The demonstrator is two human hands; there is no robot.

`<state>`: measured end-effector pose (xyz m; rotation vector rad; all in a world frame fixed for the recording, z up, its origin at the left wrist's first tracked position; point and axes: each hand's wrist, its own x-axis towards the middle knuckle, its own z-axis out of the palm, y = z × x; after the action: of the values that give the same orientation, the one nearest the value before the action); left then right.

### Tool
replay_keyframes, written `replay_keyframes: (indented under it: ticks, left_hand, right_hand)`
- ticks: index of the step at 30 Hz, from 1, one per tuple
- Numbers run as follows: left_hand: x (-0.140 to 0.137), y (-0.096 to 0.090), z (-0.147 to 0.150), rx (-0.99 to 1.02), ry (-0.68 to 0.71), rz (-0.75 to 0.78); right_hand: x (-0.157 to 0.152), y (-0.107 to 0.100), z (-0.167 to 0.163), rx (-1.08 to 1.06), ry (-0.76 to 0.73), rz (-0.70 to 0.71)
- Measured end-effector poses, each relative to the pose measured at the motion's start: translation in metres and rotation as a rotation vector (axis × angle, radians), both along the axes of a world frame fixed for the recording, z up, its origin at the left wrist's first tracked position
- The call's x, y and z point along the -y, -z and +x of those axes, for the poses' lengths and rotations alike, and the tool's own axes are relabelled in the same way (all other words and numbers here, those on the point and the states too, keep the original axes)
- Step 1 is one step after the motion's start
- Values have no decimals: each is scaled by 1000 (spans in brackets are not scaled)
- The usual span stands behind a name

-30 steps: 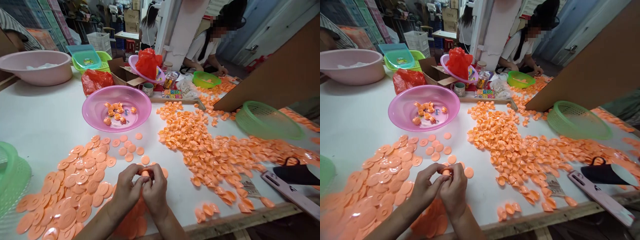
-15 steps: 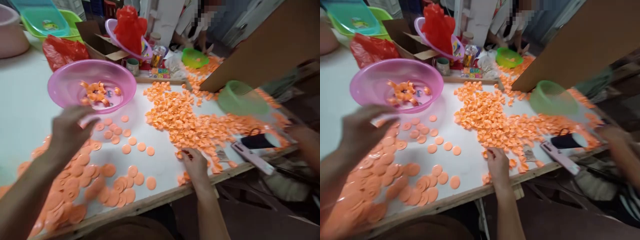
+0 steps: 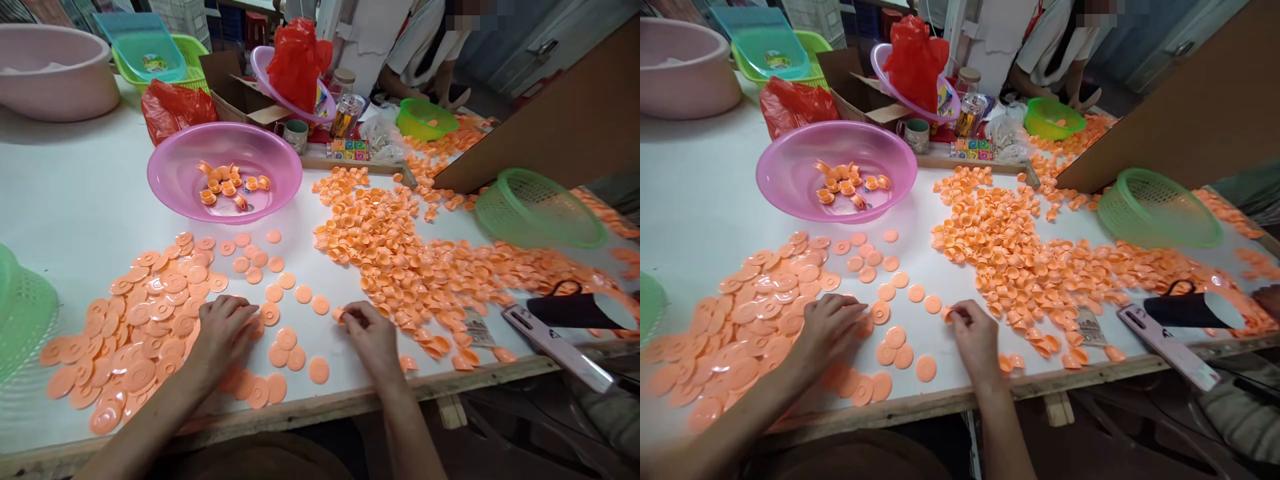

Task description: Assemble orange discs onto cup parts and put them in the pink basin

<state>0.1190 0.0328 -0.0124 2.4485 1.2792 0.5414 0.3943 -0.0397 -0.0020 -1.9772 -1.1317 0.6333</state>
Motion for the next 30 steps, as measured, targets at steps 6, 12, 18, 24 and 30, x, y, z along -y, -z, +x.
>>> replay_keyframes:
  ticks: [6,12,18,24,30]
  left_hand:
    - [11,-1,-9,-77,31,-16]
    - [7,1,1,-4,14,8]
    - [8,5,46,-1,210,28]
    - [6,12,52,85,152,9]
    - [0,15,18,85,-11,-20]
  right_hand:
    - [-14,-1,-68,-27,-436,-15]
    - [-14,-3,-57,-63,-431,-151]
    - [-21,-3,-39,-147,-201,-98]
    - [-17,3,-30,-159,-148,-89]
    - [-25,5,-35,-229,-103,-124]
